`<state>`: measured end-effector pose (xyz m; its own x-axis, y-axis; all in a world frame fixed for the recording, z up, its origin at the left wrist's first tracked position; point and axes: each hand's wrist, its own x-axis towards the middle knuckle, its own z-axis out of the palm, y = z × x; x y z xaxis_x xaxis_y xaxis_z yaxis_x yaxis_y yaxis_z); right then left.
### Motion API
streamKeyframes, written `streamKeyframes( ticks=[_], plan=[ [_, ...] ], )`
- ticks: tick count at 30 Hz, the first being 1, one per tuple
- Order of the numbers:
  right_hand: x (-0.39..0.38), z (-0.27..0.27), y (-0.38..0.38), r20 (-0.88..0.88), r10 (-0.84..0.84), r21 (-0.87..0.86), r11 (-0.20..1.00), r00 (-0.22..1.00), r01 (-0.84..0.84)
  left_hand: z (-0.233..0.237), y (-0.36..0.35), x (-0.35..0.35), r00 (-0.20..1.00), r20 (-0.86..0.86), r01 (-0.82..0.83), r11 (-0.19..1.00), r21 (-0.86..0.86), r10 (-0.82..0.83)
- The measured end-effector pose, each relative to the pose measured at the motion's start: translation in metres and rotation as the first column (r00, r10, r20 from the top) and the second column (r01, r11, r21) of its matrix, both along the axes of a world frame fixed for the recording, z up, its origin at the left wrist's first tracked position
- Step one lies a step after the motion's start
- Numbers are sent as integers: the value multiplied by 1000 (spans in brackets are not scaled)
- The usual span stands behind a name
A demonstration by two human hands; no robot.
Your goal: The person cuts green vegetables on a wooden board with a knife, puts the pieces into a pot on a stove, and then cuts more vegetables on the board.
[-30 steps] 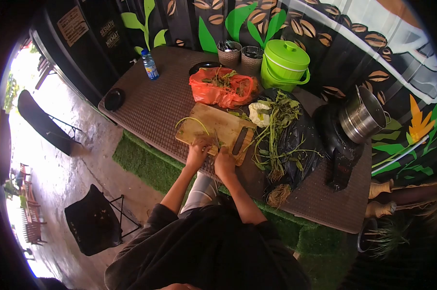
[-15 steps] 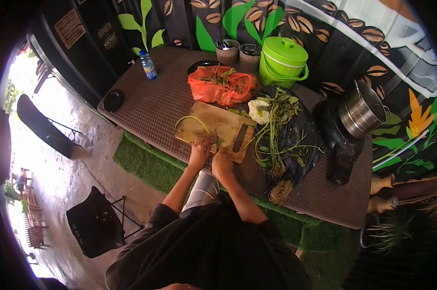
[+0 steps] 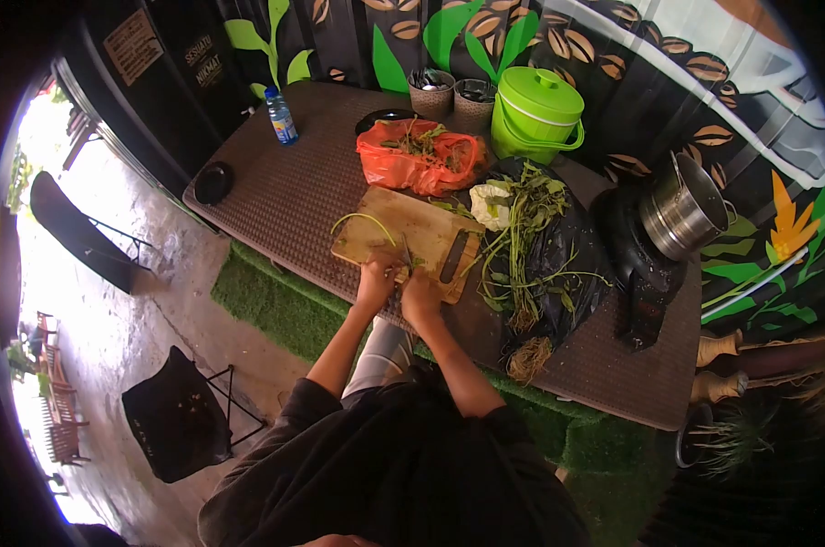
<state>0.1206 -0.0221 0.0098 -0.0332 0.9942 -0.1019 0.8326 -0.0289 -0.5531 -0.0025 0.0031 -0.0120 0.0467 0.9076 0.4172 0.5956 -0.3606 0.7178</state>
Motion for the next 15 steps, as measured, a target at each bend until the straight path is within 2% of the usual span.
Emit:
streamKeyframes(
  ticks=[6,9,11,15],
  plan=[
    [-11,-2,-14,-79,-76,7,997,994,77,6,0,2,998,62,-12,996,-94,18],
    [0,-1,2,-5,29,-7,1000,1000,-29,1,1,1,999,-26,-39,994,-102,36],
    [-4,3,-10,-35,-8,5,1000,999,8,1,0,4,994,-25,-100,989,113,104],
    [-14,5,-17,-85,-69,-13,998,994,69,5,-7,7,991,-59,-115,992,61,118]
  ],
)
